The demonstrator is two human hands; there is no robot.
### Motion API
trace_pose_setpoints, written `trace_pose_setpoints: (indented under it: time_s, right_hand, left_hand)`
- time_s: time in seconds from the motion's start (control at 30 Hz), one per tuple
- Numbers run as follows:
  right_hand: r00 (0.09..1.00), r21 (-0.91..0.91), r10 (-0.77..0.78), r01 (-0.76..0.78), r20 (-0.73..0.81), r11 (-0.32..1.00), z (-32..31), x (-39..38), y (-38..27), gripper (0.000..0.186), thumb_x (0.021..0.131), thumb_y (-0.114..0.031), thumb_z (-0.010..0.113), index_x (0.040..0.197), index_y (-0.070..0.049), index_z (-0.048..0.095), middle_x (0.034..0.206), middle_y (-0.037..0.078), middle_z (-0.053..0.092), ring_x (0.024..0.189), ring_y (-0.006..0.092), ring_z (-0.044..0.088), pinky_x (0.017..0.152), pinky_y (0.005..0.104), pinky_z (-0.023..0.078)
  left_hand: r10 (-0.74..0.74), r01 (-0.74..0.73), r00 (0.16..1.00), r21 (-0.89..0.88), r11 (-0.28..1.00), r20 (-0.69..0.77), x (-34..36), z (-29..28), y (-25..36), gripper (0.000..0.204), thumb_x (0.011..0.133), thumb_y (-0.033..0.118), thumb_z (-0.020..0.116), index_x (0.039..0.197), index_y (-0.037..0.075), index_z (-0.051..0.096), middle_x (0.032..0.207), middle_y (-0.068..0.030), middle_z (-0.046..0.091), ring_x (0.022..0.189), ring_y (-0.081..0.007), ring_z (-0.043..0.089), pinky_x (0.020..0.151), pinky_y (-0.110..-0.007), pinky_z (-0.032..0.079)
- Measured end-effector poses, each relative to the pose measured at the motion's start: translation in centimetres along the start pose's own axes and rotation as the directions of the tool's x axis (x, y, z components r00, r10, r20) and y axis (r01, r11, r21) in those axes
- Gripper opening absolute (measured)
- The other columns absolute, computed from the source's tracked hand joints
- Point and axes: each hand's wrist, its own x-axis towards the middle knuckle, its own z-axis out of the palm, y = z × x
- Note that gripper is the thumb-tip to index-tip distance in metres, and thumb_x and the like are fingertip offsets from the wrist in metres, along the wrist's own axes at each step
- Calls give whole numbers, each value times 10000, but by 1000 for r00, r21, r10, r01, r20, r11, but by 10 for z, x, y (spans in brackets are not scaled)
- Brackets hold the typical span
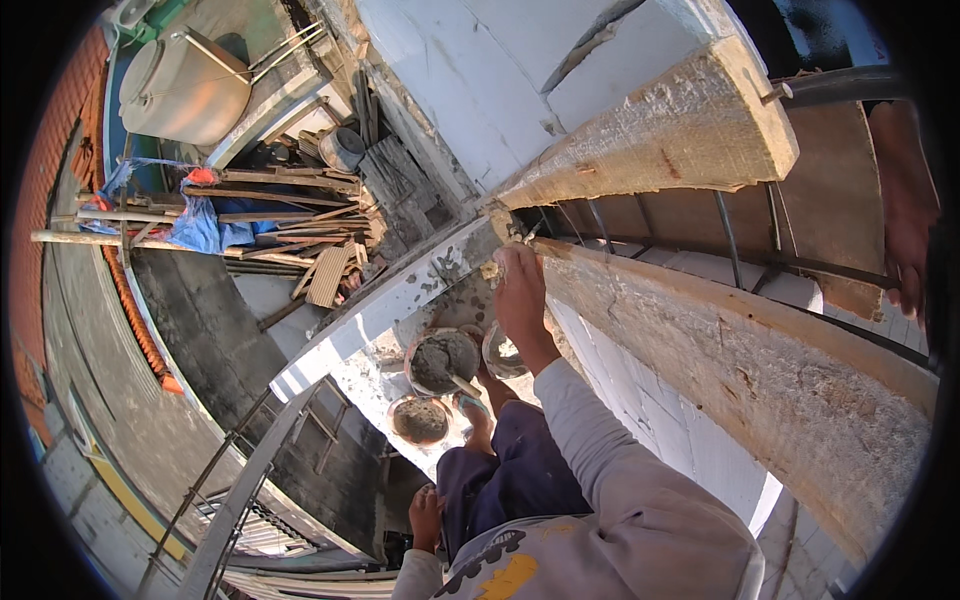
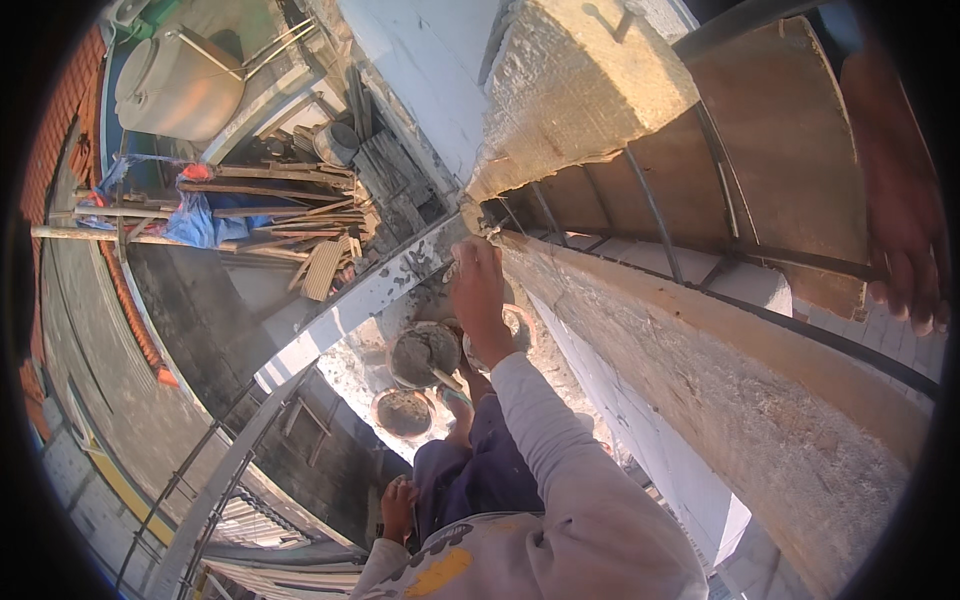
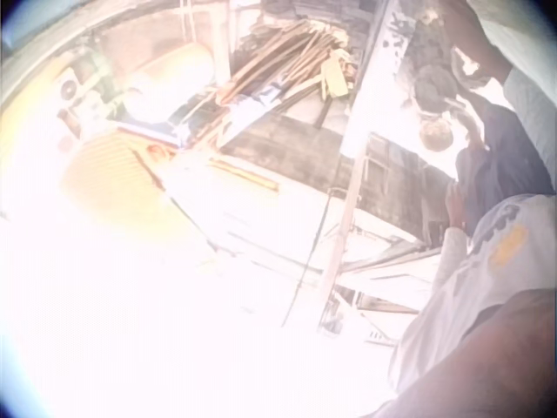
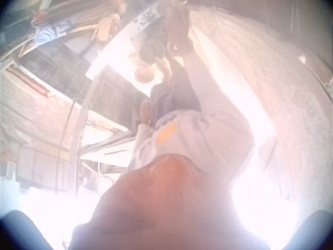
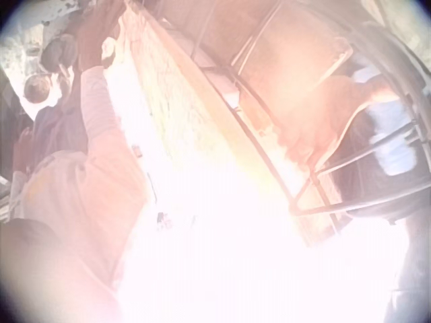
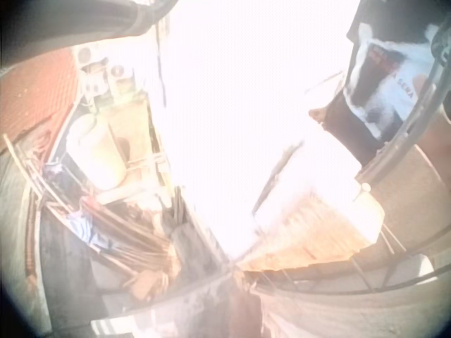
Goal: The person scoops cement from buckets with a trowel and applies it to a wall or ledge, smoothing the surface. The person also handles a metal rod and a string, possibly for alignment or support.
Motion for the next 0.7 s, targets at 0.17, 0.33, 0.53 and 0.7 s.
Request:
trace_pose_setpoints:
  time_s: [0.17, 0.33, 0.53, 0.7]
  right_hand:
    - [998, 5, -7, 8, -64, 1000, -7, 22, -17, 416, 778, 113, 646, 1168, -22, 591, 1181, 176, 608, 1166, 393, 576, 981, 465, 488]
    - [999, 107, 30, -27, -31, 994, 12, 16, 9, 332, 849, 99, 622, 1160, -12, 586, 1169, 182, 616, 1122, 402, 605, 977, 456, 495]
    - [997, 130, 28, -18, -77, 991, 3, 6, 4, 200, 973, 15, 561, 1170, 0, 584, 1205, 186, 625, 1150, 400, 599, 987, 453, 491]
    - [980, 272, 82, -30, -181, 962, -29, -3, -6, 171, 1074, -80, 477, 1164, 19, 583, 1231, 201, 635, 1128, 356, 624, 980, 413, 491]
  left_hand:
    - [20, -21, 999, -16, 1000, -46, 1, 1, 5, 324, 1033, 177, 540, 1264, -42, 603, 1070, -112, 680, 896, -189, 698, 782, -296, 565]
    - [1, -1, 1000, 14, 1000, -8, 6, 6, 6, 330, 1035, 187, 544, 1276, -31, 597, 1083, -104, 676, 903, -185, 684, 801, -302, 553]
    - [18, -17, 999, 45, 999, -28, -1, 5, 5, 297, 1033, 185, 550, 1224, -32, 622, 1054, -104, 683, 891, -194, 702, 763, -306, 557]
    - [3, -2, 998, 7, 1000, -55, -9, 8, 10, 295, 1035, 190, 552, 1213, -32, 627, 1050, -96, 679, 904, -192, 699, 773, -297, 555]
